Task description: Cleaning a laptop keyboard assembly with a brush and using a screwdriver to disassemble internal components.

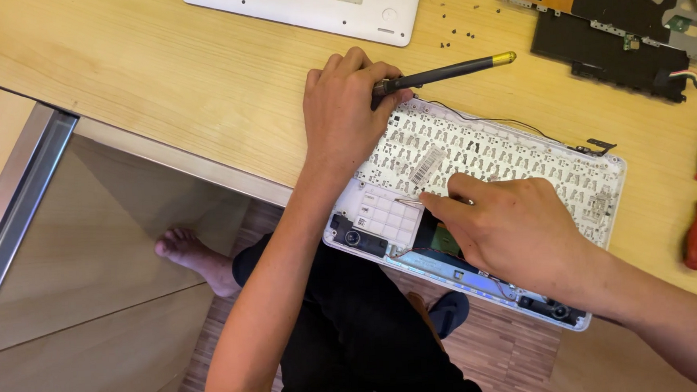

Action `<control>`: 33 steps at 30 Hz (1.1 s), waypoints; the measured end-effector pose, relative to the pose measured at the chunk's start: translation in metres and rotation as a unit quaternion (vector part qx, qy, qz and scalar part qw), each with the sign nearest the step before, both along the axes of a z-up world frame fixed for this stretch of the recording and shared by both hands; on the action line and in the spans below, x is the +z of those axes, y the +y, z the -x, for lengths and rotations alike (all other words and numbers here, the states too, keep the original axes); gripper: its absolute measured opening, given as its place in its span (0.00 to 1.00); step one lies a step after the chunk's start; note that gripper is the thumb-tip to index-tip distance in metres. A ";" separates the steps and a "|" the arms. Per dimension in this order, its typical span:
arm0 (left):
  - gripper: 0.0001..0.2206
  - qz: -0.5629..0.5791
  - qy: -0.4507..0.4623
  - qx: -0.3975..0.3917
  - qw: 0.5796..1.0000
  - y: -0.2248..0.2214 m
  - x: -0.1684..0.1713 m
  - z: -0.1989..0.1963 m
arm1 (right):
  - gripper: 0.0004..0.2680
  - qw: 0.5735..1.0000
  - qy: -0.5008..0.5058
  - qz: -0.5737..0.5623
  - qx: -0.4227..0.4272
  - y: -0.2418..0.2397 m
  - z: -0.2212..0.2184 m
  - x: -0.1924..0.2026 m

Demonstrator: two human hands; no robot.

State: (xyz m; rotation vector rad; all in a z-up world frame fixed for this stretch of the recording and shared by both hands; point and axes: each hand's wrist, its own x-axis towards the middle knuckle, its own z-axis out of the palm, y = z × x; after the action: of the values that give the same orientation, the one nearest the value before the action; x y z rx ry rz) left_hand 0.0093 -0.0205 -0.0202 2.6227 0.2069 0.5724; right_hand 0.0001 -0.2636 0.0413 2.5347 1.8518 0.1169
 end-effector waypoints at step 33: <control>0.11 -0.069 -0.031 0.023 0.997 -0.015 -0.001 0.001 | 0.07 0.995 0.067 -0.037 -0.066 0.005 0.000 -0.013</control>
State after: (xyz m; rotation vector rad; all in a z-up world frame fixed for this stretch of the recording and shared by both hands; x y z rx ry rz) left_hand 0.0088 -0.0352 -0.0208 2.7339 0.2164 0.7050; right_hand 0.0002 -0.2581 0.0287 2.7715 1.7460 0.0147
